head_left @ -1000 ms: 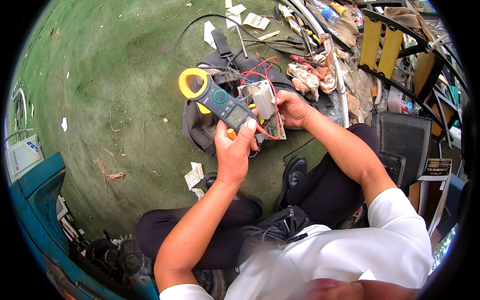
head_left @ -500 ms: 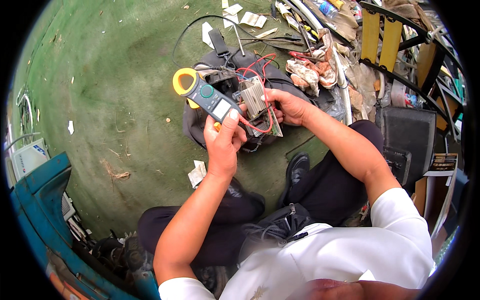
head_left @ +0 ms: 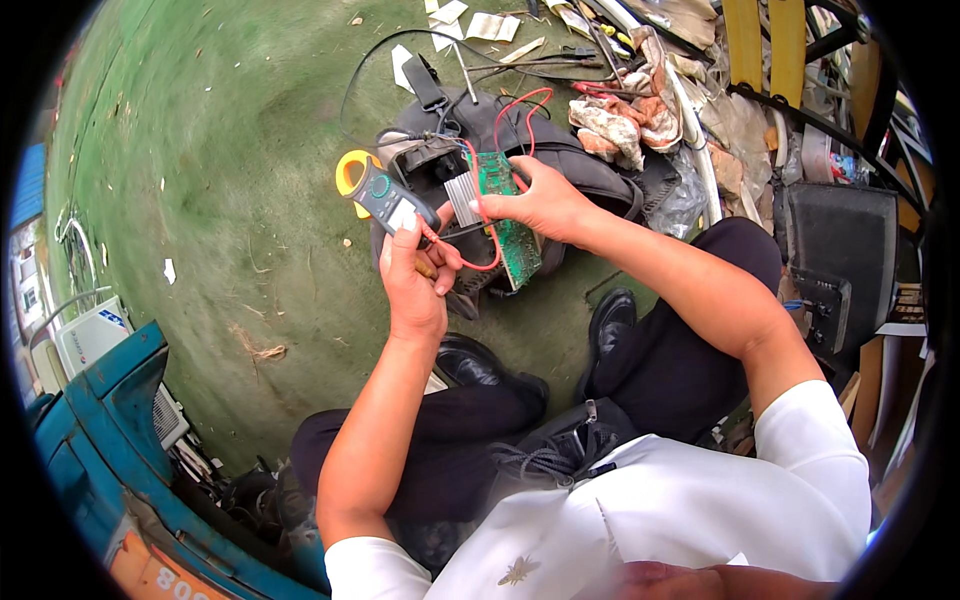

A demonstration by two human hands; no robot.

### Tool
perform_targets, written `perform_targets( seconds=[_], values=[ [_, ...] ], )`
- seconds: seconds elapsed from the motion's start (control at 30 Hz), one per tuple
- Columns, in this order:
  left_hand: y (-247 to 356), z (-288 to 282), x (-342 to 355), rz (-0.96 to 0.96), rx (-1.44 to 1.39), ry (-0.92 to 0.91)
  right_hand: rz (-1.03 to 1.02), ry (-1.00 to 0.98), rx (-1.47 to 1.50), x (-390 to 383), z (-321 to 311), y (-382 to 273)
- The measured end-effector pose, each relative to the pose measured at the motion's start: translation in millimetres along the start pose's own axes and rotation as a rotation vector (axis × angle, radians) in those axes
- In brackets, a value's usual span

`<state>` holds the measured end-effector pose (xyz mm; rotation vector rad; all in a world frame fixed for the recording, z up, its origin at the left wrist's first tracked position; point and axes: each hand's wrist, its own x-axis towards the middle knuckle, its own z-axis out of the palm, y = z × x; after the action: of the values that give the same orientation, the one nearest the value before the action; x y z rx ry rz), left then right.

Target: The person sits on the ground and uses a multimeter to test a circuit board. They place the board into a plastic housing, remove it, and continue testing with the multimeter probes. The person then stands up and walks through a yard filled with discarded appliances.

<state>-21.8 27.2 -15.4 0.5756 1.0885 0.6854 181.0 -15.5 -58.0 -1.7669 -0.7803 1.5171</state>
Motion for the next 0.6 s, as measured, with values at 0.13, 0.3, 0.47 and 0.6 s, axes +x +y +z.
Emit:
perform_targets(
  seconds=[0.13, 0.3, 0.47, 0.6],
  values=[
    [-3.1, -7.1, 2.3, 0.004, 0.021, 0.027, 0.093, 0.074, -0.270, -18.6, 4.0, -27.9],
    [4.4, -6.3, 8.1, 0.087, 0.051, 0.009, 0.092, 0.157, -0.459, -21.8, 13.7, -26.4],
    [3.2, -8.5, 12.6, 0.095, 0.160, -0.008, 0.065, 0.122, -0.519, -18.8, 16.1, -24.2],
    [-1.5, -7.1, 13.6, 0.013, 0.078, -0.022, 0.056, 0.107, -0.439, -5.5, 13.7, -7.9]
  ],
)
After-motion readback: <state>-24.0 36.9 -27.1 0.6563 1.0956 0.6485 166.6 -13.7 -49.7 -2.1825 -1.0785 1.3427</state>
